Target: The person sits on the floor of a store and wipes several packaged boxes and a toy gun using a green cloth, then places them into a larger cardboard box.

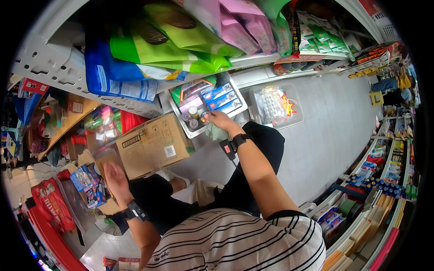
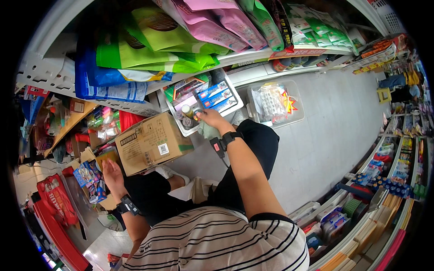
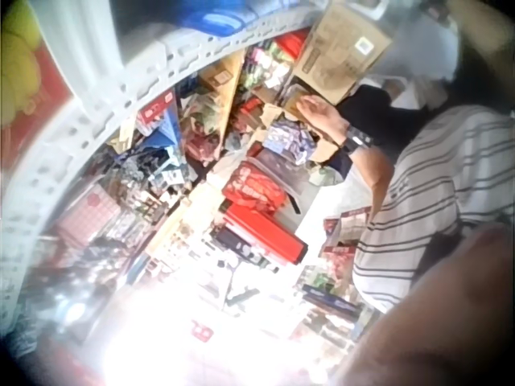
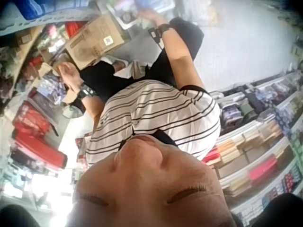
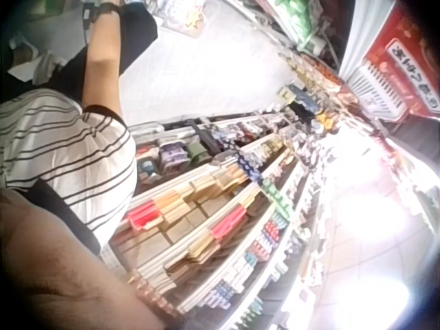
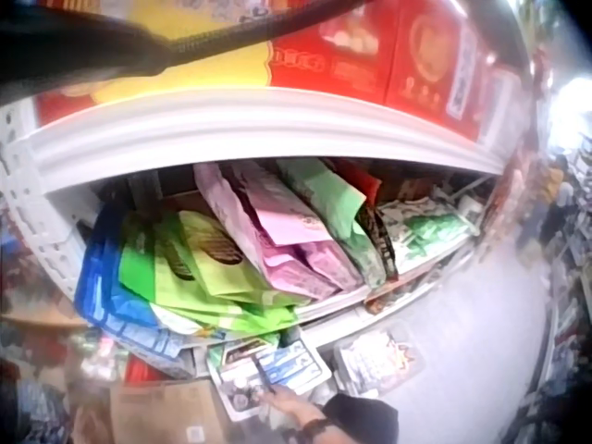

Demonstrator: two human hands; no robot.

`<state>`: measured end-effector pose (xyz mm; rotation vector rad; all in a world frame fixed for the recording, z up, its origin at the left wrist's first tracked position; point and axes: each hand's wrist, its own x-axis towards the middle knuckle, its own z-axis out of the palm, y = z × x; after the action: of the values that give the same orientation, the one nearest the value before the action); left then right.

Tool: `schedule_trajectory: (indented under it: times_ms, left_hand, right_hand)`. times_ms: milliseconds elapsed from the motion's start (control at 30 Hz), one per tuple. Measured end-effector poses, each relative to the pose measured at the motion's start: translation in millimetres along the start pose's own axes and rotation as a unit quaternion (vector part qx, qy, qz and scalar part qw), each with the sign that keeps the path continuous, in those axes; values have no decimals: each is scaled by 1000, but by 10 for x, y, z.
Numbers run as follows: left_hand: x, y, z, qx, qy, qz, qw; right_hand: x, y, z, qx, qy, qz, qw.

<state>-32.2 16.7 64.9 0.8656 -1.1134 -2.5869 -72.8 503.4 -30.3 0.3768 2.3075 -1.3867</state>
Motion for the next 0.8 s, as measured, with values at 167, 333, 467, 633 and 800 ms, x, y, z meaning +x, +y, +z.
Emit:
schedule_trajectory:
  times_ms: [167, 333, 467, 633, 800]
  left_hand:
    - [32, -45, -3, -2, -14, -7, 1000]
    - [18, -81, 171, 7, -25, -23, 999]
    - [0, -52, 207, 23, -28, -29, 999]
    - [7, -76, 203, 13, -36, -34, 999]
    - [38, -82, 173, 24, -46, -33, 998]
  right_hand:
    - [-63, -88, -3, -33, -32, -5, 999]
    - [-19, -114, 3, -67, -79, 12, 995]
    - [-35, -115, -114, -23, -100, -1, 995]
    - [136, -99, -301, -18, 5, 13, 1000]
    - [268, -220, -269, -121, 111, -78, 983]
